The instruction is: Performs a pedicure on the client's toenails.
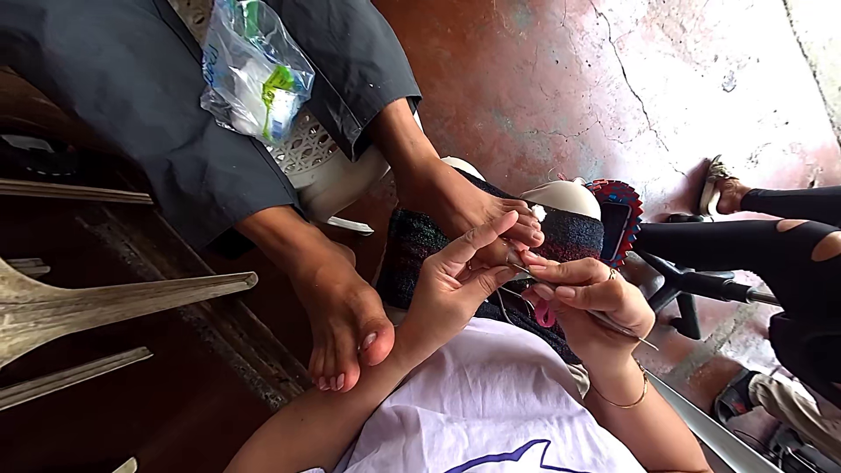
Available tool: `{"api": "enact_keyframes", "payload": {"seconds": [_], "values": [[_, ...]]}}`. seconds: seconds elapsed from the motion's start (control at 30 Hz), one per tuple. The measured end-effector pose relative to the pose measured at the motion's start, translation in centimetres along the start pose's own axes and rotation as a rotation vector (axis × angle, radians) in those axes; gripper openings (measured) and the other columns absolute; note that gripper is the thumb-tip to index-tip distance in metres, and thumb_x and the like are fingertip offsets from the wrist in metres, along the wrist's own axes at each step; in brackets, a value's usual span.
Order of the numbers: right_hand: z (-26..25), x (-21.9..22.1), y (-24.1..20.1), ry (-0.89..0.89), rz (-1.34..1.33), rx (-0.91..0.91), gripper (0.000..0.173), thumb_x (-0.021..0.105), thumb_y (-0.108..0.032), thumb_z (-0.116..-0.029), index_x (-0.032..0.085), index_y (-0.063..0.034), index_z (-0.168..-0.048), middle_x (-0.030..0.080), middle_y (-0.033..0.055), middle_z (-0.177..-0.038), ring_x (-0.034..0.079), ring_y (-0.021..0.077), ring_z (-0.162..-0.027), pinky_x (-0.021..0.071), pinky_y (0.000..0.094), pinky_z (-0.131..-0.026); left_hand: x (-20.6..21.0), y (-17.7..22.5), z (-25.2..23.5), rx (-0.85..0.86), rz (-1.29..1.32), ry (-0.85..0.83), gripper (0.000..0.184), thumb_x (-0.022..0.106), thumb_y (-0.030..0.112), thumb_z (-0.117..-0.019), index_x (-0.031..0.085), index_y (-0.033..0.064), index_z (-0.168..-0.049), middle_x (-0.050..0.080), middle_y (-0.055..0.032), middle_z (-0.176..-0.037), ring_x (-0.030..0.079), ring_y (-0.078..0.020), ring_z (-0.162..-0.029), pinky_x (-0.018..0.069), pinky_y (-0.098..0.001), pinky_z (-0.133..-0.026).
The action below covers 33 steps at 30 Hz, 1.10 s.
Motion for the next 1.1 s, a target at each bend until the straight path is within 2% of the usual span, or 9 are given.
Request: {"api": "enact_keyframes", "payload": {"seconds": [0.13, 0.4, 0.53, 0.87, 1.1], "values": [[-0.6, 0.0, -0.8, -0.026, 0.065, 0.036, 0.014, 0.07, 0.006, -0.0929, 0.064, -0.0056, -0.098, 0.074, 0.0105, -0.1, 0.076, 0.0211, -0.096, 0.0662, 0.0337, -0.082, 0.0, 0.1, -0.1, 0.005, -0.019, -0.006, 0.055, 0.067, -0.007, -0.0918, 0.059, 0.0115, -0.143, 0.071, -0.007, -0.119, 0.071, -0.0166, -0.104, 0.0592, -0.0307, -0.094], [-0.5, 0.7, -1.8, -0.1, 0.284, -0.14, 0.011, 0.068, 0.004, -0.0957, 0.058, -0.0021, -0.093, 0.074, 0.0141, -0.102, 0.074, 0.0225, -0.105, 0.0644, 0.0346, -0.089, 0.0, 0.0, -0.1, -0.015, 0.005, -0.014, 0.055, 0.066, -0.009, -0.0916, 0.058, 0.0094, -0.143, 0.071, -0.0083, -0.122, 0.07, -0.0179, -0.108, 0.0583, -0.0309, -0.096], [-0.3, 0.6, -1.5, -0.085, 0.256, -0.142, 0.012, 0.069, 0.005, -0.0944, 0.06, -0.002, -0.093, 0.074, 0.0131, -0.1, 0.075, 0.0222, -0.103, 0.065, 0.0349, -0.089, 0.0, 0.0, -0.1, -0.008, -0.016, -0.01, 0.056, 0.066, -0.009, -0.0914, 0.058, 0.0097, -0.143, 0.07, -0.0065, -0.124, 0.07, -0.0156, -0.108, 0.0579, -0.0289, -0.095], [-0.5, 0.3, -1.0, -0.099, 0.21, -0.153, 0.011, 0.069, 0.005, -0.094, 0.061, -0.002, -0.093, 0.076, 0.0132, -0.1, 0.076, 0.0229, -0.101, 0.0654, 0.0351, -0.087, -0.1, -0.1, 0.0, -0.004, -0.015, -0.012, 0.056, 0.067, -0.009, -0.0911, 0.058, 0.0106, -0.143, 0.07, -0.0078, -0.123, 0.07, -0.0171, -0.108, 0.0584, -0.0304, -0.095], [-0.6, -0.2, -0.2, -0.076, 0.057, -0.046, 0.013, 0.072, 0.007, -0.0913, 0.066, -0.0027, -0.097, 0.077, 0.0118, -0.1, 0.076, 0.0227, -0.1, 0.0652, 0.0356, -0.087, -0.1, 0.0, 0.0, 0.002, 0.008, -0.016, 0.055, 0.066, -0.009, -0.0915, 0.059, 0.0109, -0.143, 0.071, -0.0077, -0.123, 0.07, -0.0176, -0.109, 0.058, -0.0312, -0.096]]}}
Point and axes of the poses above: each hand's wrist, its own z-axis away from the middle knuckle, its own x-axis out of the palm, y = z × x, the point moved 5 cm from there along -z, towards the middle knuckle
